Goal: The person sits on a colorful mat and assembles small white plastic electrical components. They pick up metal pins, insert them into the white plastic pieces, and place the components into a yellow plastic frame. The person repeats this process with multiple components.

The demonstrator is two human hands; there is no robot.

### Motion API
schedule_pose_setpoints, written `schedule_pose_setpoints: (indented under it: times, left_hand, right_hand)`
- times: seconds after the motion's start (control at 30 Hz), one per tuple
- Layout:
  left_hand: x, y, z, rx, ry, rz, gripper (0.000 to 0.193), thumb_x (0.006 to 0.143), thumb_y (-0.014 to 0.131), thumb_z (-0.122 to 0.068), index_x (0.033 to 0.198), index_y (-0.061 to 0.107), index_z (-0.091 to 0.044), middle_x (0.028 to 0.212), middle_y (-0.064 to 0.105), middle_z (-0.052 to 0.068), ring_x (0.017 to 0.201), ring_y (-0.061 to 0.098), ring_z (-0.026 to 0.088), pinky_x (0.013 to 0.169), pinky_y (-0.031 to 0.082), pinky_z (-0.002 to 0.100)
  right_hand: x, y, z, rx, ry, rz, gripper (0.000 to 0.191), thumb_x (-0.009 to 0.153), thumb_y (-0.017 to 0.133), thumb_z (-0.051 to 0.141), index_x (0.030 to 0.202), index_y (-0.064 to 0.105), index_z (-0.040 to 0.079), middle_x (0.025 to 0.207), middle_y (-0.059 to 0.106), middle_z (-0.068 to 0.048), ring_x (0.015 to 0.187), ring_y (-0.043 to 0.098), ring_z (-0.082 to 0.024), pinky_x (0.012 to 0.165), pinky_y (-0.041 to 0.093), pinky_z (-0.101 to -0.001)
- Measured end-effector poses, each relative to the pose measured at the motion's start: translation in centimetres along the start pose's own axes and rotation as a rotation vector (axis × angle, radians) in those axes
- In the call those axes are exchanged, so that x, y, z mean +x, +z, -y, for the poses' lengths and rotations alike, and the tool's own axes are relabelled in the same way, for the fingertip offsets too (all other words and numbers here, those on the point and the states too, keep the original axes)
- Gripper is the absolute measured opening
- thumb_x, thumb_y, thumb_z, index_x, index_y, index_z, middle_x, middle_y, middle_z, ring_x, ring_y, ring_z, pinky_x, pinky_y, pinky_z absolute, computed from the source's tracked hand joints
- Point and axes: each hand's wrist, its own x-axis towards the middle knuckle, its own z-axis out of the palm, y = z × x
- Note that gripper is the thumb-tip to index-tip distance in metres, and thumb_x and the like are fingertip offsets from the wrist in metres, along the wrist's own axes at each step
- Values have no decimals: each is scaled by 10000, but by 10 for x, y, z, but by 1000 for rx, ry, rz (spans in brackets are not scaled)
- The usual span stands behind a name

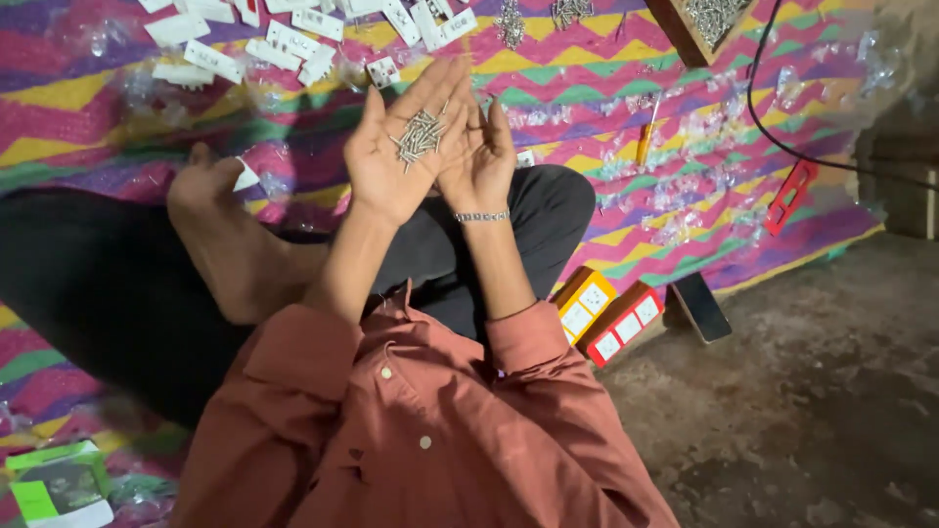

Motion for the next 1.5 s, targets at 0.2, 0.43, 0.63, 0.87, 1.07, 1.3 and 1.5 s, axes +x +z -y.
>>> schedule_pose_setpoints:
  times: [0.2, 0.43, 0.63, 0.87, 1.07, 1.3, 1.5]
  left_hand:
    - [1, -12, 5, 118, 23, 31, 797, 1133, 268, -567, 1642, 302, 45, 1752, 254, 186, 1682, 161, 287, 1409, 105, 407]
    - [0, -13, 14, 162, 15, 40, 876, 1108, 229, -634, 1648, 301, 52, 1755, 264, 177, 1666, 171, 273, 1371, 102, 385]
    - [3, -5, 15, 216, 30, 58, 934, 1098, 188, -674, 1646, 320, 71, 1702, 286, 185, 1630, 206, 275, 1379, 107, 392]
    - [4, 3, 17, 253, 31, 105, 1022, 1049, 161, -749, 1613, 329, 87, 1698, 299, 184, 1634, 199, 260, 1384, 92, 382]
    - [5, 4, 17, 287, 43, 115, 1088, 1017, 157, -788, 1626, 322, 98, 1695, 298, 203, 1632, 200, 267, 1381, 85, 376]
    - [4, 4, 29, 394, 101, 110, 1065, 1036, 149, -801, 1605, 346, 78, 1687, 339, 187, 1615, 260, 272, 1381, 123, 381]
    - [11, 2, 54, 1507, 332, 92, 919, 1064, 103, -695, 1456, 576, -12, 1516, 590, 211, 1511, 473, 338, 1325, 274, 452]
  right_hand:
    - [0, 5, -5, 30, -8, 146, 486, 1182, 408, 354, 1485, 515, -11, 1506, 589, -139, 1430, 548, -255, 1276, 375, -428]
    - [-2, 4, -5, 17, -112, 49, 482, 1153, 382, 273, 1527, 453, -22, 1532, 553, -151, 1442, 526, -256, 1261, 375, -409]
    - [-2, 5, -4, 98, -133, 34, 483, 1158, 371, 252, 1537, 434, -40, 1532, 550, -155, 1440, 528, -238, 1253, 396, -379]
    - [-4, 6, -2, 104, -107, 103, 487, 1162, 387, 266, 1550, 435, -24, 1558, 530, -160, 1464, 510, -245, 1280, 370, -390]
    - [-5, 7, -2, 76, -92, 94, 502, 1151, 394, 279, 1561, 425, -10, 1600, 466, -192, 1506, 448, -273, 1305, 319, -415]
    - [-5, 12, -2, 75, -73, 164, 492, 1167, 365, 289, 1561, 438, 4, 1623, 453, -199, 1535, 422, -288, 1331, 296, -424]
    - [-1, 15, -7, 30, -171, 252, 503, 1195, 327, 280, 1572, 446, -30, 1611, 478, -181, 1514, 438, -296, 1306, 311, -437]
